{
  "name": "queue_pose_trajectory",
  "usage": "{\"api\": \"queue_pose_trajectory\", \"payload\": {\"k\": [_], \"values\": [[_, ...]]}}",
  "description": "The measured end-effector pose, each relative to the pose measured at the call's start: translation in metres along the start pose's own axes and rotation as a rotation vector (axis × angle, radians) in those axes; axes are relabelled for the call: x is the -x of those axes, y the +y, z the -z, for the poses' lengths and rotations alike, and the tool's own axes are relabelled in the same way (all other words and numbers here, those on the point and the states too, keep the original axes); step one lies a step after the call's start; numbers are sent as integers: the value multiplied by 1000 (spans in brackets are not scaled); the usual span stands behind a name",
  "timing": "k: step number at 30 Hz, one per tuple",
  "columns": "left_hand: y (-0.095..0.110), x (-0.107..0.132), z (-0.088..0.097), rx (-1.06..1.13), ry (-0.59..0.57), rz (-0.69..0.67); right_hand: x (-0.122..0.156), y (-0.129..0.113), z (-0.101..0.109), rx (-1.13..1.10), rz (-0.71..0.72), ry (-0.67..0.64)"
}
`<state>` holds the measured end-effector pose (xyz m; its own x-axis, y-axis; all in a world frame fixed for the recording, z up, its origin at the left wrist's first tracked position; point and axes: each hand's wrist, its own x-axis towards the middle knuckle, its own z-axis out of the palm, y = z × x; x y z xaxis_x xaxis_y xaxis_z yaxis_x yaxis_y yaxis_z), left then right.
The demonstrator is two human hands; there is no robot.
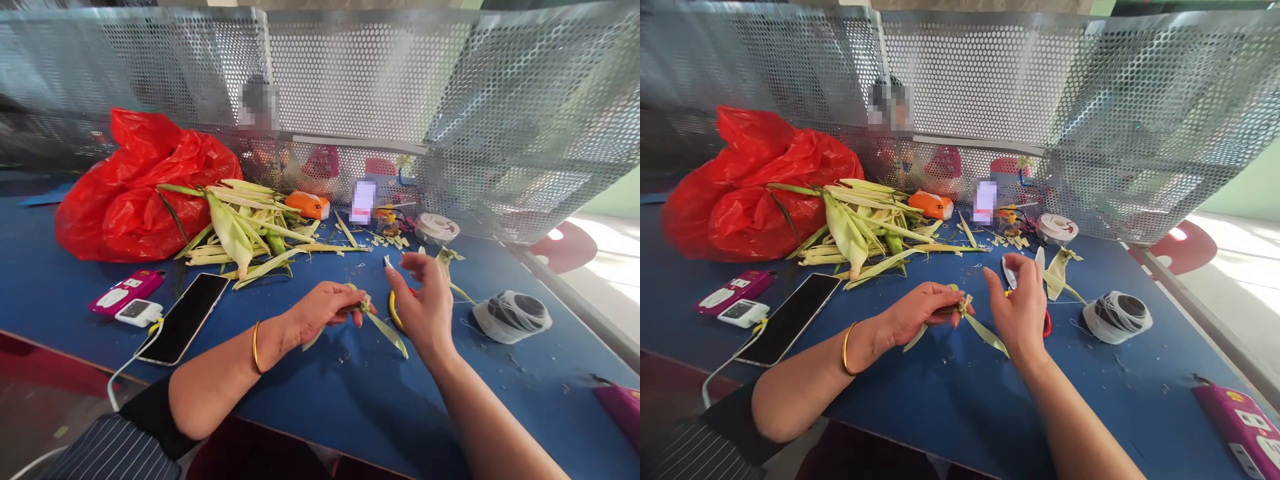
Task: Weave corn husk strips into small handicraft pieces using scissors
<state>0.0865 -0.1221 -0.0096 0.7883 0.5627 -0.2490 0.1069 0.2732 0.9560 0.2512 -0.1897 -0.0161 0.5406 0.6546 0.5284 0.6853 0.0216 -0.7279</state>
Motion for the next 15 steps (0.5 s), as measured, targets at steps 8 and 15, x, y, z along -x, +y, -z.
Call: {"api": "queue_pose_trajectory", "payload": {"k": [8, 15], "values": [[-6, 2, -1, -182, 9, -64, 7, -15, -5, -476, -323, -729], [-5, 3, -6, -217, 14, -25, 14, -17, -12, -708, -534, -504]]}}
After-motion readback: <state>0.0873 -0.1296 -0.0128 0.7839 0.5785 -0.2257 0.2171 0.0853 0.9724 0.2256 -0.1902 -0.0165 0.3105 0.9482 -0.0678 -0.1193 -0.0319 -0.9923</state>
